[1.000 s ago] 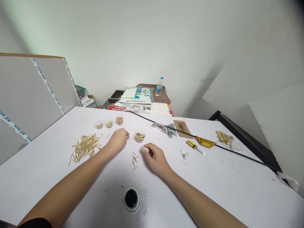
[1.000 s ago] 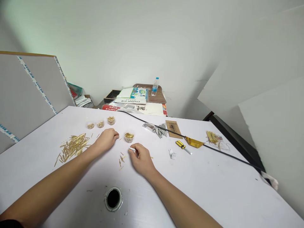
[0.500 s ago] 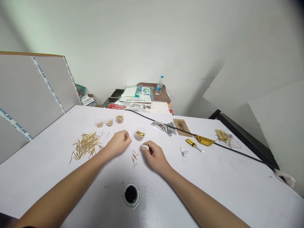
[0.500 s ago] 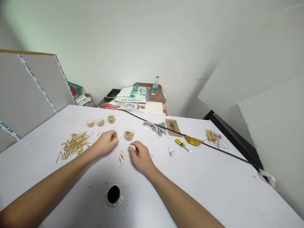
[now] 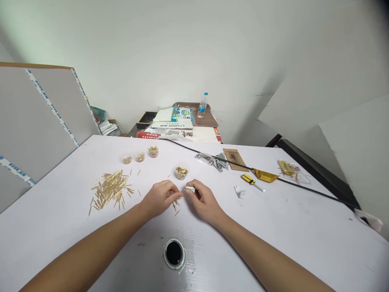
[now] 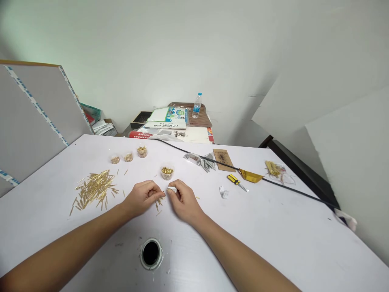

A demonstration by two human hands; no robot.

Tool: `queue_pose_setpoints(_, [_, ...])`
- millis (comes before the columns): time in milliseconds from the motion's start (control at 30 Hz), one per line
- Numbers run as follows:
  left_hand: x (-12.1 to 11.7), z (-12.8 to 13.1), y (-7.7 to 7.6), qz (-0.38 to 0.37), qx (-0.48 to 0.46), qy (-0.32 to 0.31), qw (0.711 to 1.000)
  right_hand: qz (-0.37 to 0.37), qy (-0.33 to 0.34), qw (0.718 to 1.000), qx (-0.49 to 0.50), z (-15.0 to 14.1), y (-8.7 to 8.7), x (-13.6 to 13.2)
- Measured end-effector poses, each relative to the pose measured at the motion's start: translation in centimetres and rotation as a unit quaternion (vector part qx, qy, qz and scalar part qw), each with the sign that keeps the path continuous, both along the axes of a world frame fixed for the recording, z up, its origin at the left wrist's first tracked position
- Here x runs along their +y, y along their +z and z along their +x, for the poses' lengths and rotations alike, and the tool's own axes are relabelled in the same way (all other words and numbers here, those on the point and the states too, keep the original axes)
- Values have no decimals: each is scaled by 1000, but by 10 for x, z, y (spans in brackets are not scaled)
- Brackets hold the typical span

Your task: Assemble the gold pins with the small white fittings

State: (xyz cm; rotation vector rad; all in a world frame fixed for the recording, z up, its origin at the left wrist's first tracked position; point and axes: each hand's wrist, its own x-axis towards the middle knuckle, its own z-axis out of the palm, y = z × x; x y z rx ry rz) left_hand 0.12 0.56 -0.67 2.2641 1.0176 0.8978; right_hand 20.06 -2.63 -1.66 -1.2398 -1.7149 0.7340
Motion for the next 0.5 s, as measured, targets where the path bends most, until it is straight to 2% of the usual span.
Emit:
queue_pose_setpoints(200, [1, 1, -2, 54, 3, -33, 998, 34, 16, 999, -16, -1, 3, -3])
queue_pose_setpoints(333, [-1, 3, 0, 91, -16, -33, 995, 44, 15, 998, -36, -2, 3, -4])
queue_pose_setpoints(500, [-2, 4, 3, 90, -30, -37, 995, 41, 1, 999, -24, -3, 2, -4])
